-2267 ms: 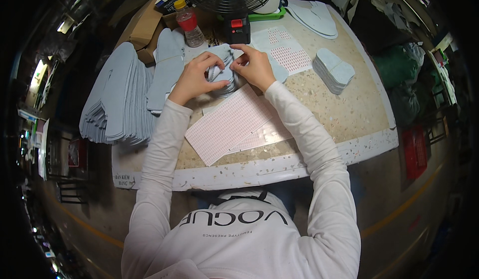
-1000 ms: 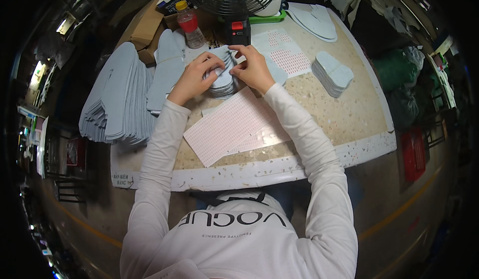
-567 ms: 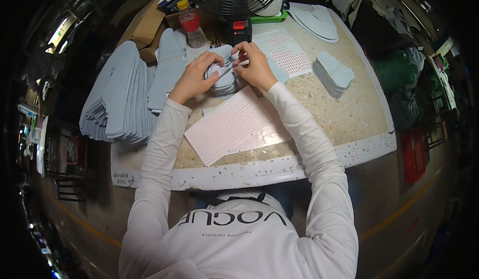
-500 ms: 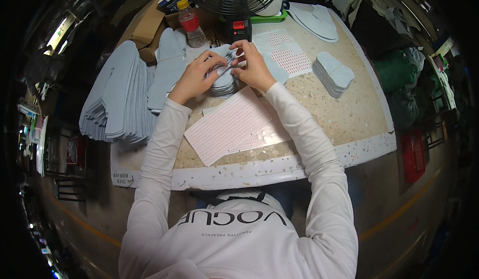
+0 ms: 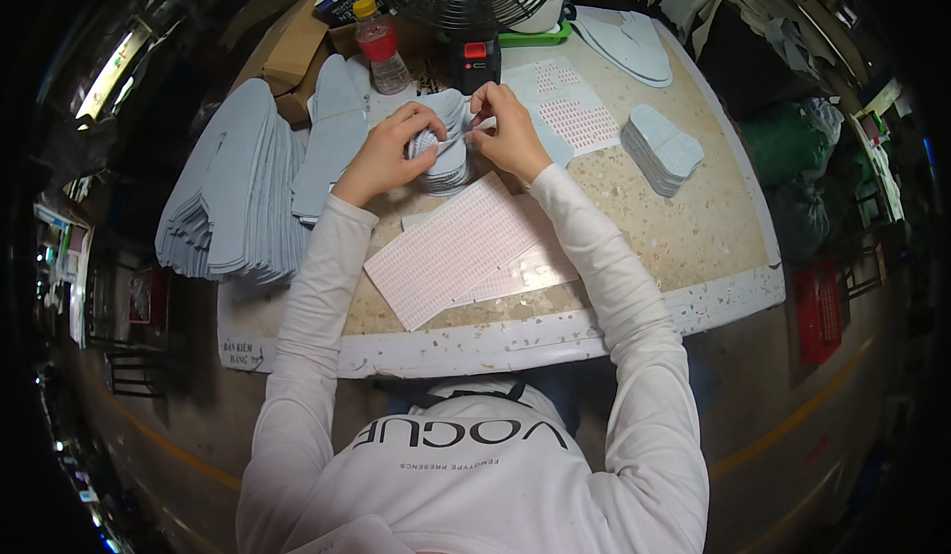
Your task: The person repeatedly picks small adhesive stickers from a pink grid sheet and presses them onto the surface of light gray plastic parts. They handle the parts one at a time, placing each sticker carefully and stacking the finished parts into a growing pile on the table.
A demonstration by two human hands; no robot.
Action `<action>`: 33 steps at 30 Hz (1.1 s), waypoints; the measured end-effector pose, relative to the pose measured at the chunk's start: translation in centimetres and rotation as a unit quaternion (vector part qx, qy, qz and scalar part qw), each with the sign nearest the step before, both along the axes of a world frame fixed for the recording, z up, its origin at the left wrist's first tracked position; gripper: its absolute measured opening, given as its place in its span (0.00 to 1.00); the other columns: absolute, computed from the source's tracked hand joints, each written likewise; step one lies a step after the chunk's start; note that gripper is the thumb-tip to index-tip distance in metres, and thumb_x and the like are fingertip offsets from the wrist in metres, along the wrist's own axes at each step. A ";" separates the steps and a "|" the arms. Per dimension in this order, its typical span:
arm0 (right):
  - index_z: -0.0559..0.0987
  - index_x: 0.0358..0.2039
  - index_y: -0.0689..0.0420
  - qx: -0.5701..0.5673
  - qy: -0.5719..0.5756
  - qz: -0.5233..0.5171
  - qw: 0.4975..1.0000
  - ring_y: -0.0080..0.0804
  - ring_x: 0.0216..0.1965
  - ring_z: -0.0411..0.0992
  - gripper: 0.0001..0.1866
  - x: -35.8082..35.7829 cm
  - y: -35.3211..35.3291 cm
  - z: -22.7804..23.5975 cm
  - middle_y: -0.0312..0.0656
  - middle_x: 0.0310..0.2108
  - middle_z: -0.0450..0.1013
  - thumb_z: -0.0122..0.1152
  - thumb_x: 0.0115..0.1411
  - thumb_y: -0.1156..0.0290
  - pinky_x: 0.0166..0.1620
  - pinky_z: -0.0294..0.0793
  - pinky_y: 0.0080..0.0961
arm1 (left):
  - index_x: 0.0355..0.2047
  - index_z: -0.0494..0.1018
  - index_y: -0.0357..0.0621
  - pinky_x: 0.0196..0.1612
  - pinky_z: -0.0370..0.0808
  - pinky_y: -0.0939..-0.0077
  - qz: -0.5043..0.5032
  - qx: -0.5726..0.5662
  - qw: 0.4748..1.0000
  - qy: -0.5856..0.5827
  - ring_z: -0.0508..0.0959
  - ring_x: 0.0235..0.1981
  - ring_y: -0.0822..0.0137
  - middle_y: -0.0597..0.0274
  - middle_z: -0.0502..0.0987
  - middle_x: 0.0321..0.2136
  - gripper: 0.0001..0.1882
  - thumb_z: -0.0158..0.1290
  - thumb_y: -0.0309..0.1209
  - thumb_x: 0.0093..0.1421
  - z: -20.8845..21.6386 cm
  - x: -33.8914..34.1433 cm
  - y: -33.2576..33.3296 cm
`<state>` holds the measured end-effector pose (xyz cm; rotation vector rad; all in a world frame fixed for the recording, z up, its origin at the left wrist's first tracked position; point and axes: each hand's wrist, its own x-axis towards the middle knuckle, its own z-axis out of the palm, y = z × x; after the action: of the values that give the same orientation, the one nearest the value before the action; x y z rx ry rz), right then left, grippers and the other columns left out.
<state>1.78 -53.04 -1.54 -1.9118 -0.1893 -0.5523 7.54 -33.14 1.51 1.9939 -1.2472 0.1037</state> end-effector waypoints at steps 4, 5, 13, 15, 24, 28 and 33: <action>0.67 0.33 0.57 0.038 0.029 0.036 0.998 0.29 0.36 0.73 0.19 0.2 0.0 -0.7 0.39 0.33 0.64 0.65 0.44 0.87 0.33 0.75 0.22 | 0.35 0.76 0.48 0.44 0.73 0.63 -0.003 0.011 1.000 -0.014 0.77 0.40 0.54 0.58 0.72 0.38 0.11 0.58 0.28 0.50 0.0 -0.1 -0.1; 0.67 0.33 0.57 0.030 0.029 0.032 0.999 0.29 0.36 0.74 0.19 0.2 0.0 -0.8 0.39 0.33 0.64 0.65 0.44 0.87 0.33 0.75 0.21 | 0.36 0.76 0.47 0.45 0.73 0.65 -0.007 0.020 0.999 -0.038 0.76 0.41 0.54 0.58 0.72 0.39 0.11 0.59 0.28 0.49 0.1 -0.2 -0.1; 0.69 0.36 0.58 -0.059 -0.060 -0.063 0.994 0.28 0.37 0.75 0.15 0.2 0.4 -1.3 0.39 0.35 0.67 0.62 0.51 0.85 0.35 0.79 0.21 | 0.34 0.76 0.47 0.46 0.72 0.69 -0.011 0.033 0.999 -0.018 0.76 0.43 0.57 0.60 0.71 0.41 0.15 0.64 0.26 0.43 0.0 -0.1 0.2; 0.69 0.41 0.57 -0.001 -0.009 -0.073 0.997 0.28 0.35 0.76 0.14 0.0 0.4 -0.9 0.38 0.35 0.69 0.60 0.55 0.82 0.36 0.80 0.21 | 0.34 0.76 0.47 0.46 0.72 0.71 -0.020 0.017 0.999 0.024 0.75 0.43 0.60 0.61 0.71 0.41 0.14 0.63 0.26 0.44 -0.1 0.3 0.4; 0.56 0.64 0.55 0.109 0.158 -0.028 0.981 0.29 0.24 0.78 0.36 -0.8 2.5 0.2 0.44 0.28 0.77 0.62 0.59 0.65 0.30 0.76 0.20 | 0.38 0.76 0.46 0.40 0.74 0.76 -0.002 -0.047 0.984 0.174 0.75 0.44 0.69 0.63 0.72 0.44 0.14 0.61 0.27 0.49 1.4 -1.1 0.7; 0.58 0.64 0.53 0.109 0.125 0.009 0.986 0.23 0.23 0.74 0.38 -1.4 0.9 1.8 0.39 0.26 0.75 0.64 0.56 0.69 0.31 0.74 0.19 | 0.36 0.76 0.44 0.31 0.75 0.76 0.023 -0.063 0.995 0.078 0.78 0.34 0.71 0.63 0.74 0.37 0.10 0.59 0.31 0.54 3.2 -3.2 1.5; 0.69 0.60 0.53 0.135 0.088 0.040 0.986 0.15 0.24 0.65 0.27 -3.2 -5.8 4.1 0.32 0.30 0.73 0.60 0.59 0.71 0.30 0.68 0.13 | 0.33 0.76 0.39 0.30 0.73 0.79 0.017 0.122 0.986 0.109 0.77 0.28 0.72 0.61 0.77 0.26 0.09 0.58 0.31 0.55 2.8 -5.5 5.8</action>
<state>-1.38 -58.81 2.61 -1.6707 -0.0706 -0.3338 2.02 -27.36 4.29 2.1677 -1.1271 -0.2549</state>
